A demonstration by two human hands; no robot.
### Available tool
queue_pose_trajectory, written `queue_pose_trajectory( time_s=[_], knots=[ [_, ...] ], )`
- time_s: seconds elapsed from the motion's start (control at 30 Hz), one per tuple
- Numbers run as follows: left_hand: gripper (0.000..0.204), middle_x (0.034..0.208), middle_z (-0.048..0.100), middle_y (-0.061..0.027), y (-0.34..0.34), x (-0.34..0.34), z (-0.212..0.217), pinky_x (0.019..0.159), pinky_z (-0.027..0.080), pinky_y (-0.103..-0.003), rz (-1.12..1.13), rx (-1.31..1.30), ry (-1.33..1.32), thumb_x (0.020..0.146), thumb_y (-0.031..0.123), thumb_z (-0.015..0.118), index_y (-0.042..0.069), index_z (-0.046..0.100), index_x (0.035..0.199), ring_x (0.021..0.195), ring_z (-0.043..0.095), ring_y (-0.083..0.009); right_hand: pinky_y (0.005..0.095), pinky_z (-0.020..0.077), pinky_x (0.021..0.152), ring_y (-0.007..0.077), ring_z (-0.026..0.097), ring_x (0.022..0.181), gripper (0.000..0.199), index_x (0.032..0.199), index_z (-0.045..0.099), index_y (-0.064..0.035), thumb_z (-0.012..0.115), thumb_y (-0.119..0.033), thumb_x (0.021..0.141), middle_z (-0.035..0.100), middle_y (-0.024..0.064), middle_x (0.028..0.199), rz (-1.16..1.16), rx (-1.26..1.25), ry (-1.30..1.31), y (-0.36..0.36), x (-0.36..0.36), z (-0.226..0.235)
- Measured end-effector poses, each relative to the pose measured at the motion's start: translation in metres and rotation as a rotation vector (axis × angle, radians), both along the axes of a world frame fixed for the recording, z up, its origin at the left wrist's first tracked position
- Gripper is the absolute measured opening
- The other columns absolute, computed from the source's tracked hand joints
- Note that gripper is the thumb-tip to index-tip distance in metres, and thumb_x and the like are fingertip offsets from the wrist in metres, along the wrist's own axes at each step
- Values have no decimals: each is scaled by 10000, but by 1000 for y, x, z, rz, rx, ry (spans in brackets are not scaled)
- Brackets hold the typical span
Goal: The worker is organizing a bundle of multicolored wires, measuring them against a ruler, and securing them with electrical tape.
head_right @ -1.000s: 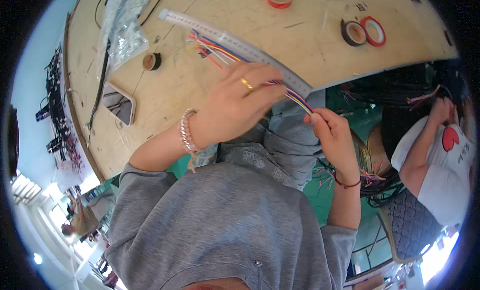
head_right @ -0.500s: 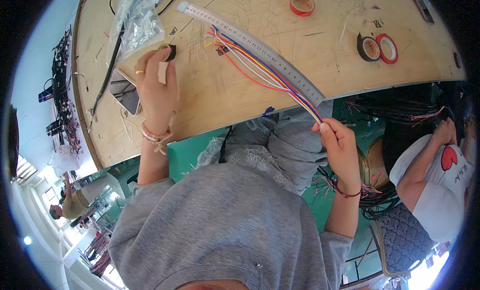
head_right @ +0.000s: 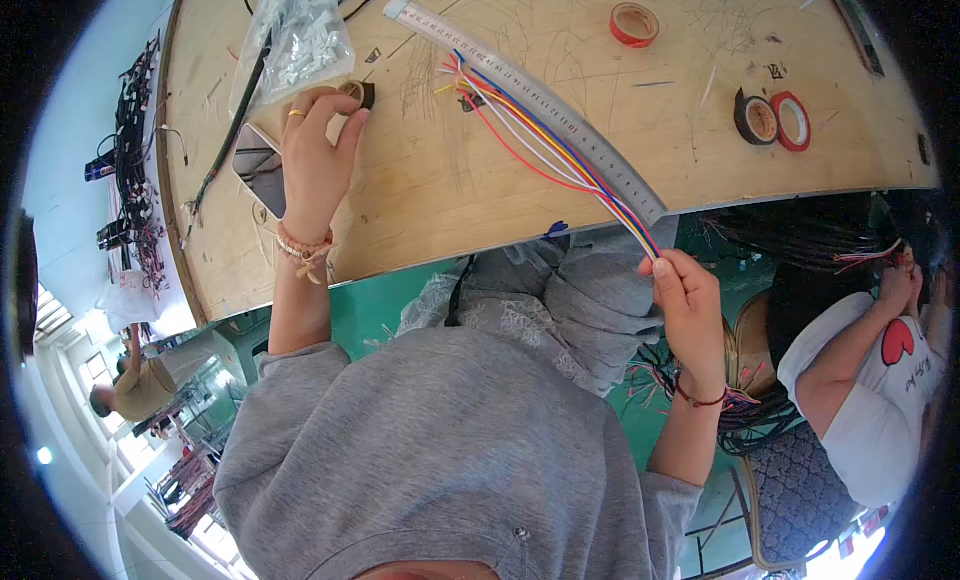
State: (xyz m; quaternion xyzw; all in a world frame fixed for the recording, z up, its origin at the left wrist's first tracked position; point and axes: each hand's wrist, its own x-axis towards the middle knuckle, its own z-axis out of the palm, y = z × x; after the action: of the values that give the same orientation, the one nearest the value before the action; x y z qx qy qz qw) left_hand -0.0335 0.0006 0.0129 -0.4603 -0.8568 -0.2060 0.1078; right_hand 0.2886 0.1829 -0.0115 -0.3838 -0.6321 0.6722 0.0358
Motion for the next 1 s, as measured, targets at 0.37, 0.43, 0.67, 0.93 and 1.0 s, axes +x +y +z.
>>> queue_pose_trajectory(
  time_s=[0.37,0.43,0.67,0.93,1.0],
  knots=[
    [154,877,553,-86,16,113,23,758,422,-311,-559,390,-1487,724,-24,637,20,539,835,851,535,-196,187,239,478,25,305,542,197,813,561,13,468,-144,888,386,-55,590,0,10,-25,2,-4,-1],
    [168,878,556,-94,24,120,21,757,425,-319,-620,422,-1342,714,-26,644,18,537,836,855,539,-210,184,240,479,24,302,539,203,819,563,12,468,-153,891,387,-56,594,14,-13,3,2,-3,1],
    [221,859,579,-81,36,132,31,697,432,-321,-866,759,-679,662,-16,676,73,557,826,817,564,-235,187,237,472,23,304,528,210,815,563,9,468,-162,893,383,-58,583,-1,28,17,2,-2,1],
    [250,618,443,51,24,171,93,520,328,-242,-1025,1046,-339,780,8,488,157,374,614,513,397,-79,194,236,460,26,303,507,216,796,569,-4,467,-169,890,363,-56,540,54,30,13,2,-6,0],
    [216,635,474,90,-32,216,119,539,321,-263,294,523,-781,750,-2,554,184,473,676,590,463,-55,195,235,459,26,300,506,216,796,569,-3,466,-168,891,361,-56,539,35,35,6,3,-2,-2]
  ],
)
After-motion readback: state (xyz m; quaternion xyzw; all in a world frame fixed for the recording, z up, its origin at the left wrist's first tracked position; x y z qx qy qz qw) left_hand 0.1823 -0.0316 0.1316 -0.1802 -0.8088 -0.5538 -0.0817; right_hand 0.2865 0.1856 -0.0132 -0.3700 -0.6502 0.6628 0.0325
